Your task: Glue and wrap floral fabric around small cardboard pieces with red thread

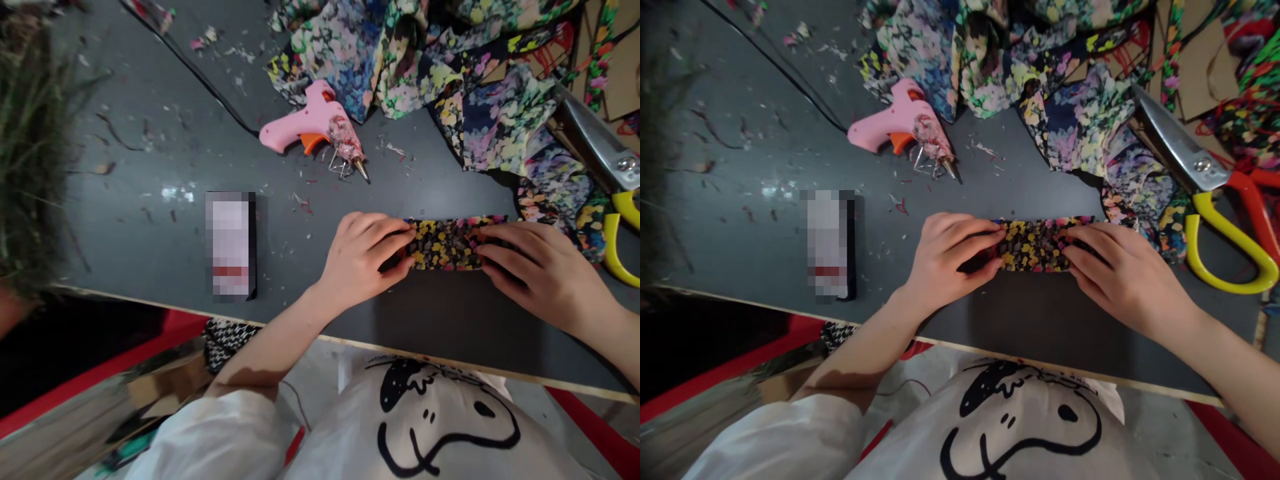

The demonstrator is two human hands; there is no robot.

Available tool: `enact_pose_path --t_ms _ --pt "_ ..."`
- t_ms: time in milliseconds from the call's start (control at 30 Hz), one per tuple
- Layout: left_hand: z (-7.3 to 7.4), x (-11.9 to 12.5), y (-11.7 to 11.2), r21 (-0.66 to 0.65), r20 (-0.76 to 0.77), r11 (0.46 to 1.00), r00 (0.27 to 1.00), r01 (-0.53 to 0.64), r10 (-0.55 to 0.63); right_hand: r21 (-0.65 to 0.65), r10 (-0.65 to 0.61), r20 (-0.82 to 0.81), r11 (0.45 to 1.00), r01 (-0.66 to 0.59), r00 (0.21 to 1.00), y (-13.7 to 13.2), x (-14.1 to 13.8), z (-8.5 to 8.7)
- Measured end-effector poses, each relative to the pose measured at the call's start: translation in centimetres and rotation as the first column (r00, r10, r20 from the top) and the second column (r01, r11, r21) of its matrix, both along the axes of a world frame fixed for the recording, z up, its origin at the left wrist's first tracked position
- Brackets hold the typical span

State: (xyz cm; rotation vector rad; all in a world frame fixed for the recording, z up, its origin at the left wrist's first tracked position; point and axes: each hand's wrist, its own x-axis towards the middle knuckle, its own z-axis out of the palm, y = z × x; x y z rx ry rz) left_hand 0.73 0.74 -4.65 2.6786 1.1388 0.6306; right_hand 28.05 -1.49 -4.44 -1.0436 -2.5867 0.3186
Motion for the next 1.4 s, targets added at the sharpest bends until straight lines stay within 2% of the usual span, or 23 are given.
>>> enact_pose_path --t_ms 200,300,400,533,600,667,733,833,933,1067,1167,1300,1400 --pt "0.5 -0.4 0.2 -0.078 -0.076 0.996 0.996 0.045 -0.051 0.016 0.007 -0.015 1.000 -0.007 1.000 0.0 0.2 -0.1" --pt "0.6 -0.7 0.4 -0.080 -0.080 0.995 0.995 0.054 -0.060 0.047 -0.005 -0.086 0.999 0.009 0.996 -0.3 0.5 0.0" --pt "0.5 -0.9 0.5 -0.064 -0.055 0.996 0.996 0.069 -0.073 -0.016 -0.047 -0.159 0.999 0.045 0.986 -0.4 0.7 0.4" --pt "0.3 -1.1 0.6 -0.152 0.167 0.985 0.985 0.075 -0.050 -0.079 -0.106 -0.240 0.993 0.090 0.965 -0.2 0.4 0.9" --pt "0.3 -1.1 0.7 -0.222 0.289 0.972 0.957 0.079 -0.011 -0.079 -0.166 -0.258 0.985 0.151 0.952 -0.2 0.2 0.8" --pt "0.3 -1.2 0.7 -0.264 0.328 0.963 0.943 0.043 0.048 -0.088 -0.248 -0.244 0.968 0.234 0.937 -0.2 0.1 0.6" --pt "0.4 -1.3 0.8 -0.245 0.298 0.968 0.945 -0.060 0.134 -0.088 -0.308 -0.202 0.951 0.296 0.930 -0.2 0.2 0.4" --pt "0.6 -1.4 0.7 -0.128 0.249 0.971 0.941 -0.203 0.229 -0.023 -0.267 -0.181 0.963 0.267 0.947 -0.1 0.3 0.3" --pt "0.6 -1.3 0.7 -0.105 0.135 0.977 0.971 -0.186 0.199 0.028 -0.136 -0.187 0.989 0.143 0.973 0.0 0.4 0.2" --pt "0.7 -1.4 0.8 -0.202 -0.088 0.966 0.985 -0.164 0.149 0.005 -0.021 -0.085 1.000 0.021 0.996 0.1 0.4 -0.2" --pt "1.2 -1.8 0.9 -0.202 -0.138 0.963 0.979 -0.179 0.152 -0.018 -0.003 -0.021 1.000 0.003 1.000 0.1 0.4 -0.7" --pt "1.9 -2.3 0.8 -0.108 -0.228 0.960 0.946 -0.258 0.229 -0.030 -0.013 -0.030 0.999 0.012 0.999 0.1 0.5 -0.8" --pt "1.9 -2.2 0.7 -0.107 -0.204 0.973 0.962 -0.205 0.180 -0.036 -0.014 -0.035 0.999 0.012 0.999 0.1 0.5 -0.8"
